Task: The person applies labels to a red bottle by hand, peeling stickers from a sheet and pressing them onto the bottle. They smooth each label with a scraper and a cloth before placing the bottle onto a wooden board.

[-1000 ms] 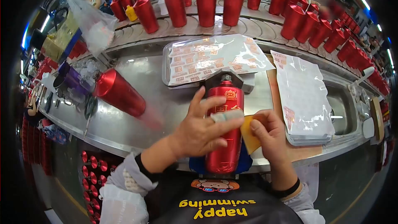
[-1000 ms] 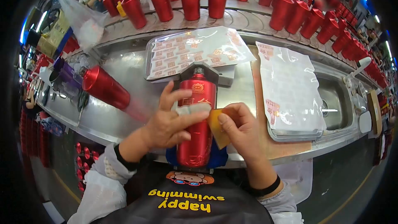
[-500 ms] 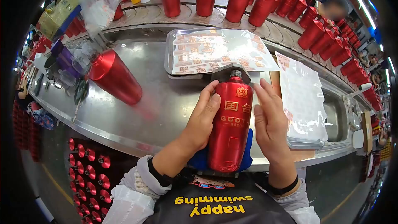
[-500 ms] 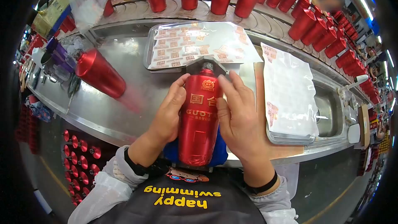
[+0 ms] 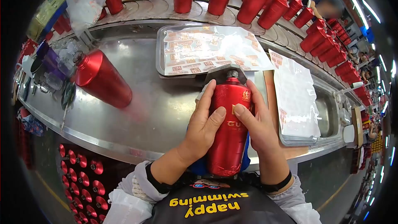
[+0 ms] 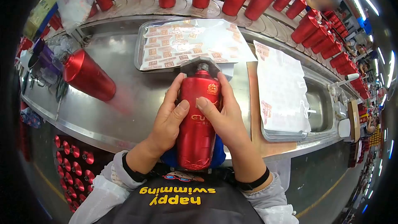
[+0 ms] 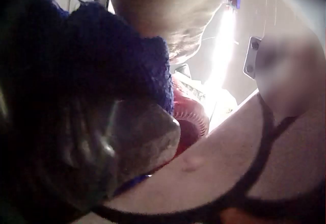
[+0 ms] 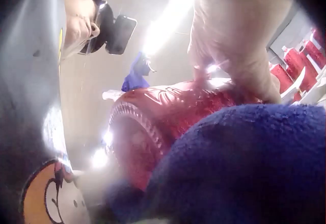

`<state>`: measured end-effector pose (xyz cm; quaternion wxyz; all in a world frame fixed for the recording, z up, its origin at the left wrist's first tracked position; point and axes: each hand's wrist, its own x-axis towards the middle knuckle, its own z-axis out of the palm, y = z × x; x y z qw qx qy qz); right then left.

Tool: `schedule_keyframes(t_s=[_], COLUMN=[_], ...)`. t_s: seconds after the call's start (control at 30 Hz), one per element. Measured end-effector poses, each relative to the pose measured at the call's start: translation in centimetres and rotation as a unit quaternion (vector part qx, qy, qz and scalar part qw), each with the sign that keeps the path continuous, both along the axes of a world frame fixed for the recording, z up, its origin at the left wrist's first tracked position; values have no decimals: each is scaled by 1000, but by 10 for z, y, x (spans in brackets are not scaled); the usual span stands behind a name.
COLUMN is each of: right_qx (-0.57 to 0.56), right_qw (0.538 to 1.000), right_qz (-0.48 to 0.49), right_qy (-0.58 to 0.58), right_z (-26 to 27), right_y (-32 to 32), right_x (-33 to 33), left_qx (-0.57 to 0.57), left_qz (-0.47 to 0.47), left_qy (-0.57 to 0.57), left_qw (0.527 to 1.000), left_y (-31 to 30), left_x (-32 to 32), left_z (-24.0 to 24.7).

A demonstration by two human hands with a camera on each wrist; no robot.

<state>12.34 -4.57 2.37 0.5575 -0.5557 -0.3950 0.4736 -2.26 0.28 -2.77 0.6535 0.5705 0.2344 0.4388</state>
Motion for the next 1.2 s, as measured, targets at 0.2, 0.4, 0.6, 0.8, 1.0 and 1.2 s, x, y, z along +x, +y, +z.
schedule_keyframes(t_s=[0.2,0.4,0.6,0.8,1.0,1.2], right_qx=[43,206,256,131,145,147], right_qw=[998,929,829,963,977,980], right_qz=[25,-77,276,-121,-126,-93], right_qy=[25,-299,-414,-202,-96,-93], right_z=[-14,9,46,6,-9,-9], right_y=[-4,2,-11,10,-24,-25], right_x=[13,36,32,64,62,66], left_qx=[-56,-162,-127,58,590,628], left_qz=[-45,-102,-108,-42,-71,-89], left_qy=[-49,-122,-109,38,297,284], left_qw=[996,974,980,997,748,719], left_y=[6,5,5,25,72,48], left_x=[-3,-3,0,-3,0,-3], left_z=[-4,10,2,-11,54,52])
